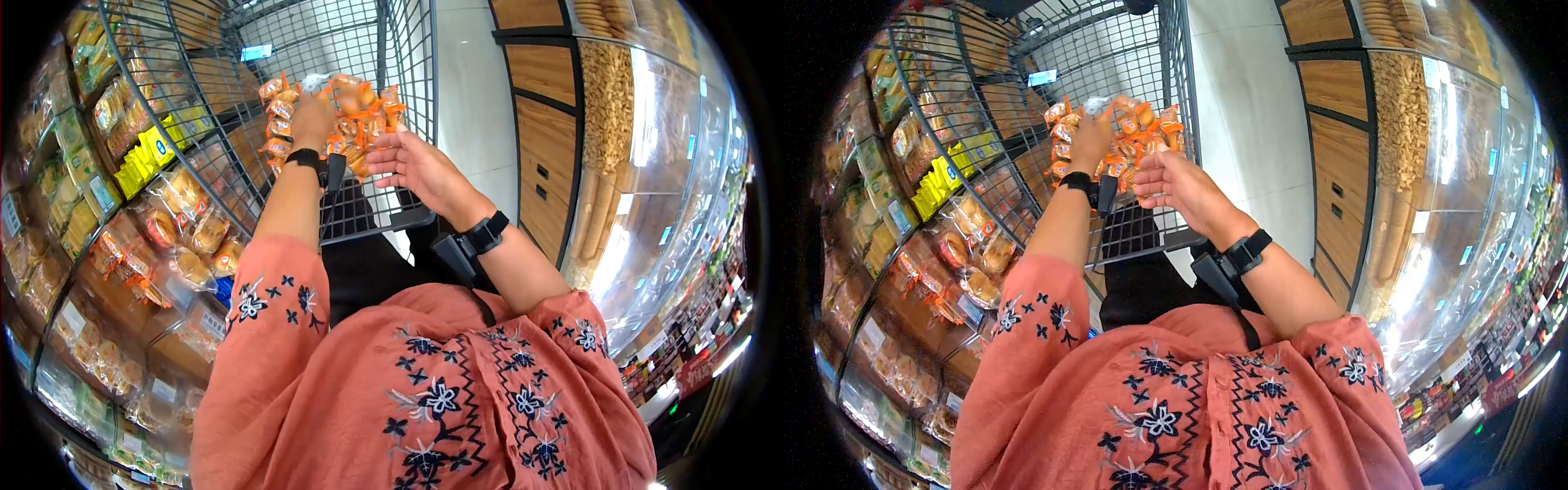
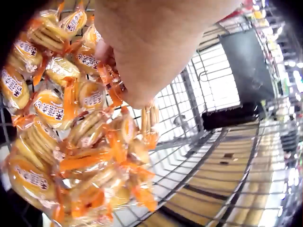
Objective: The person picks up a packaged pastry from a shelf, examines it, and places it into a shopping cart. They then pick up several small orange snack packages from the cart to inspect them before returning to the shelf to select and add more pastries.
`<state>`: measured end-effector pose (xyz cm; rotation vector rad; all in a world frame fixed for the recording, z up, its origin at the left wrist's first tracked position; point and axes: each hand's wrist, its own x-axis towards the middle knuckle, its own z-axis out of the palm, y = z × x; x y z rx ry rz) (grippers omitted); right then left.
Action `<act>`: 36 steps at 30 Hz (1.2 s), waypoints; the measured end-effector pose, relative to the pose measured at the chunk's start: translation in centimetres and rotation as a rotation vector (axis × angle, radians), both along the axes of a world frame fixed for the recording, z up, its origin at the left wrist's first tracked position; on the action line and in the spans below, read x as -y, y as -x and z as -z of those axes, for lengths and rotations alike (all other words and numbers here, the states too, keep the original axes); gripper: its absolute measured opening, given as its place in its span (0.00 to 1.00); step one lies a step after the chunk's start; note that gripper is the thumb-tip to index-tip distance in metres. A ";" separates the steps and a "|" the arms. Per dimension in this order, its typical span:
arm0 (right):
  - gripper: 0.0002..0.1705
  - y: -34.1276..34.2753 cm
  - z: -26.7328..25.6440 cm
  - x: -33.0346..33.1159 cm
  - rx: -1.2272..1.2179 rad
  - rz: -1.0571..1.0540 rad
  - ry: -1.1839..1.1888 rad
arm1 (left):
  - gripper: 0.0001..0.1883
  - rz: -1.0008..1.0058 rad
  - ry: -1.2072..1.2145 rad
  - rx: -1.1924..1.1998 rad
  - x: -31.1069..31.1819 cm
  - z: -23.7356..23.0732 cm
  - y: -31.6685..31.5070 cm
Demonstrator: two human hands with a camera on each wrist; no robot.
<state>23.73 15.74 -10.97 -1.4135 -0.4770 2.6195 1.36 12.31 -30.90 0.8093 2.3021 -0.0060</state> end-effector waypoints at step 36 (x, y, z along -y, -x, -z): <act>0.21 1.3 4.0 3.5 0.005 0.259 0.023 | 0.25 0.843 -0.219 -0.130 -10.7 2.6 -0.5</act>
